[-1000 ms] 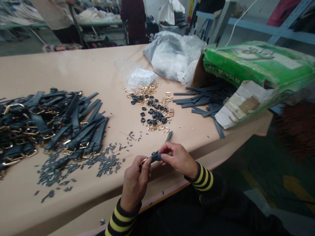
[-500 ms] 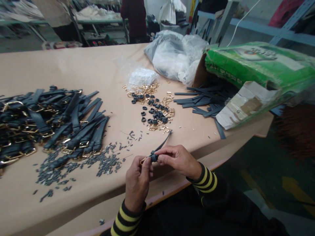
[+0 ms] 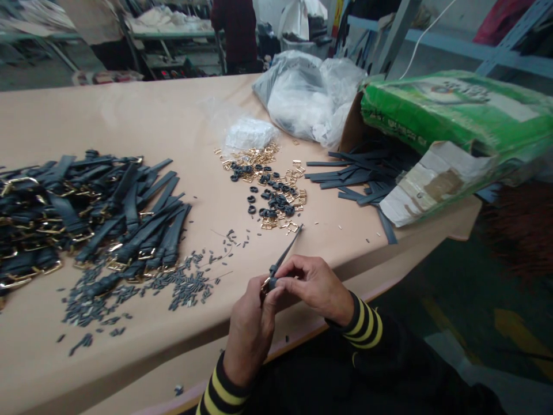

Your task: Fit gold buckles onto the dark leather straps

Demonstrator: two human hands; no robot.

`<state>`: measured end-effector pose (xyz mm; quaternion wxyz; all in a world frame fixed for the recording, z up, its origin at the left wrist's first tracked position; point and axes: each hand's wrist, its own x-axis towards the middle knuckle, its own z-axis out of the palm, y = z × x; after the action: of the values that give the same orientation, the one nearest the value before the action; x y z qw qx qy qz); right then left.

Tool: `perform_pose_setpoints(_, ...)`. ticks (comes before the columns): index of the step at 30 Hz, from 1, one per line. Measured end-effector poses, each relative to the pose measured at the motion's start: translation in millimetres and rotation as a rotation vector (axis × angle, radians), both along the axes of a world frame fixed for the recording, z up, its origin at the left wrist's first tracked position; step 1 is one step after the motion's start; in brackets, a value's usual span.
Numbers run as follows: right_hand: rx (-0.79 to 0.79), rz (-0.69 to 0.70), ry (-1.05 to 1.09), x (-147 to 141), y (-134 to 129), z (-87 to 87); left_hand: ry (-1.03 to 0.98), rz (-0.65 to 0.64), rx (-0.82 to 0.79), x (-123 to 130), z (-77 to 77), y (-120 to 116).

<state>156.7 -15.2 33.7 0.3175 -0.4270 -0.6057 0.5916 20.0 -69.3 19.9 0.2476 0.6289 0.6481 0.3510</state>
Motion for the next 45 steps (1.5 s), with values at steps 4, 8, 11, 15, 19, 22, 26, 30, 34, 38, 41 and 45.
perform_pose_setpoints(4,0.153,0.173,-0.051,7.7,7.2,6.1,-0.054,-0.025,-0.075,-4.5,-2.3,0.1)
perform_pose_setpoints(8,0.366,0.433,-0.129,15.3,15.2,12.2,-0.103,0.021,-0.107,-8.4,-0.8,-2.4)
perform_pose_setpoints(11,0.487,0.436,-0.181,18.4,17.7,17.1,-0.175,0.058,-0.121,-11.5,2.7,-2.7)
perform_pose_setpoints(15,0.698,0.290,-0.281,17.5,19.8,22.4,-0.299,0.025,-0.189,-12.3,8.6,-1.6)
perform_pose_setpoints(19,0.672,0.567,-0.325,16.4,22.3,21.2,-0.427,-0.017,-0.271,-11.6,13.7,-4.1)
perform_pose_setpoints(22,0.595,0.612,-0.311,15.6,19.0,15.7,-0.613,-0.048,-0.358,-14.3,14.4,-5.8)
perform_pose_setpoints(26,0.628,0.455,-0.342,11.1,9.7,7.1,-0.796,-0.093,-0.435,-21.2,11.6,-3.3)
perform_pose_setpoints(30,0.691,0.392,-0.316,12.4,8.2,5.1,-0.842,-0.110,-0.456,-25.0,10.7,0.1)
perform_pose_setpoints(34,0.619,0.388,-0.303,20.6,13.2,8.4,-0.845,-0.053,-0.453,-22.9,11.6,1.5)
perform_pose_setpoints(38,0.527,0.396,-0.323,21.2,13.3,7.8,-0.734,0.014,-0.430,-19.0,11.7,2.5)
perform_pose_setpoints(41,0.516,0.401,-0.380,16.8,10.5,4.9,-0.624,0.010,-0.436,-17.8,11.2,3.0)
perform_pose_setpoints(45,0.522,0.419,-0.412,16.6,9.5,6.5,-0.553,0.008,-0.437,-17.9,8.7,2.9)
